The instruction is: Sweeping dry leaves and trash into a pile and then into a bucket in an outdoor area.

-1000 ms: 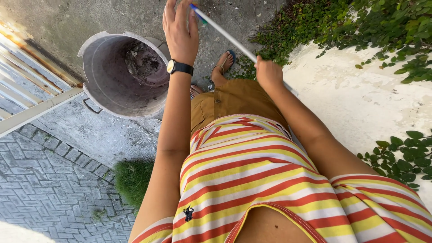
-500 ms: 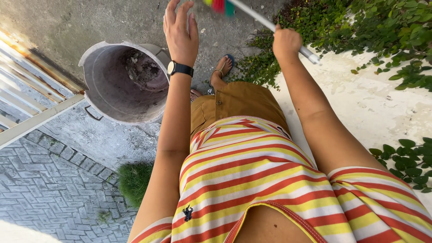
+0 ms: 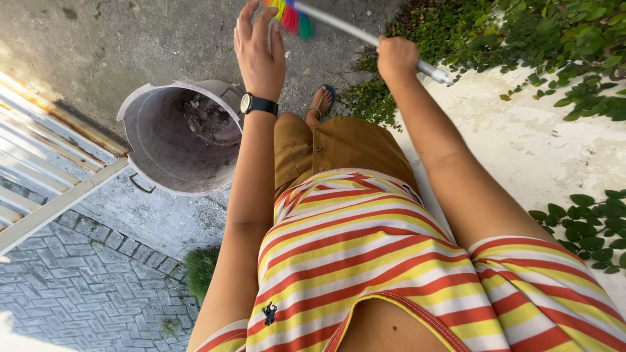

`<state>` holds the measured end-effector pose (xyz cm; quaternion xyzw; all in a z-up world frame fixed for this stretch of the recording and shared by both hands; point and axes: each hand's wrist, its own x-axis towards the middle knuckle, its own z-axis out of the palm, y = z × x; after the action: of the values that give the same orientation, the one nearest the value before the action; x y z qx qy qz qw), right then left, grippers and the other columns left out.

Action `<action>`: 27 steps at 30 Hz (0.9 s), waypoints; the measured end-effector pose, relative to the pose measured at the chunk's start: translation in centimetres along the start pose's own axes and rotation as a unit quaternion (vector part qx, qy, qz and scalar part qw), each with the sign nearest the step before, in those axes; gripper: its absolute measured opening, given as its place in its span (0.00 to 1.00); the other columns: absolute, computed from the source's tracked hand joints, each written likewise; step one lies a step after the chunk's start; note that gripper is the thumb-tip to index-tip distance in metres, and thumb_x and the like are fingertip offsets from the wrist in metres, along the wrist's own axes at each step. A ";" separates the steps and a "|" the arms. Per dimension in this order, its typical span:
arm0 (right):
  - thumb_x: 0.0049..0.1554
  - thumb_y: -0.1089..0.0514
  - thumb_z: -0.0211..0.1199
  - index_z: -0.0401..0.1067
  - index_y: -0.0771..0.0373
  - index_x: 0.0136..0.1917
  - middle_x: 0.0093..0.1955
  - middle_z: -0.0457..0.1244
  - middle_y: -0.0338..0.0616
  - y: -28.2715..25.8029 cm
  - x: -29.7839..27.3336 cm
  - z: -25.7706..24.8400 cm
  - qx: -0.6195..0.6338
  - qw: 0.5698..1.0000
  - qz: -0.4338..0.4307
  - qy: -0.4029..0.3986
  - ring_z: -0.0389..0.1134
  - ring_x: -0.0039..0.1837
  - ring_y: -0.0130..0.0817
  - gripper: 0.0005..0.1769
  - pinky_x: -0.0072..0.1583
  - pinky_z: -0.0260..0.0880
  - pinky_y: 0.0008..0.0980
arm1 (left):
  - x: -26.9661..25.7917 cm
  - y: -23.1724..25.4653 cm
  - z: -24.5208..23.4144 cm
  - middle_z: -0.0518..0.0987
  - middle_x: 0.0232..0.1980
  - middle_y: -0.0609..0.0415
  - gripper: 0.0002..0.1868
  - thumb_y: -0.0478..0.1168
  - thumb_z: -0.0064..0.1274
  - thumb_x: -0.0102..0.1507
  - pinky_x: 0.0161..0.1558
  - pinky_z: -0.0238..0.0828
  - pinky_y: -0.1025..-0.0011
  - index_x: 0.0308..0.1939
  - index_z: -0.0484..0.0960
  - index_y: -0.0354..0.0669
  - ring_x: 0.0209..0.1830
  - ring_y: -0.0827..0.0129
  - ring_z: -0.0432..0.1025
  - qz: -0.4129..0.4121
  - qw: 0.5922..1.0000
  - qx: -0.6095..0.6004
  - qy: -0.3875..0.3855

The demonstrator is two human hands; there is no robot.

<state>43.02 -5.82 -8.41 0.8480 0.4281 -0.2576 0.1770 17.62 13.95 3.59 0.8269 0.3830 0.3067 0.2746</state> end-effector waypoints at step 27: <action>0.61 0.46 0.63 0.75 0.44 0.67 0.48 0.71 0.45 -6.7 -8.0 3.3 0.406 0.847 0.340 0.049 0.70 0.42 0.38 0.21 0.42 0.70 0.40 | 16.0 1.8 7.6 0.70 0.69 0.50 0.12 0.36 0.53 0.72 0.69 0.66 0.53 0.60 0.80 0.50 0.69 0.50 0.68 0.193 0.948 -0.091 -0.238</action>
<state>32.62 -8.81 -6.91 0.9481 -0.0220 -0.2903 -0.1282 32.21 24.09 4.61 0.9053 0.1105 0.1820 0.3676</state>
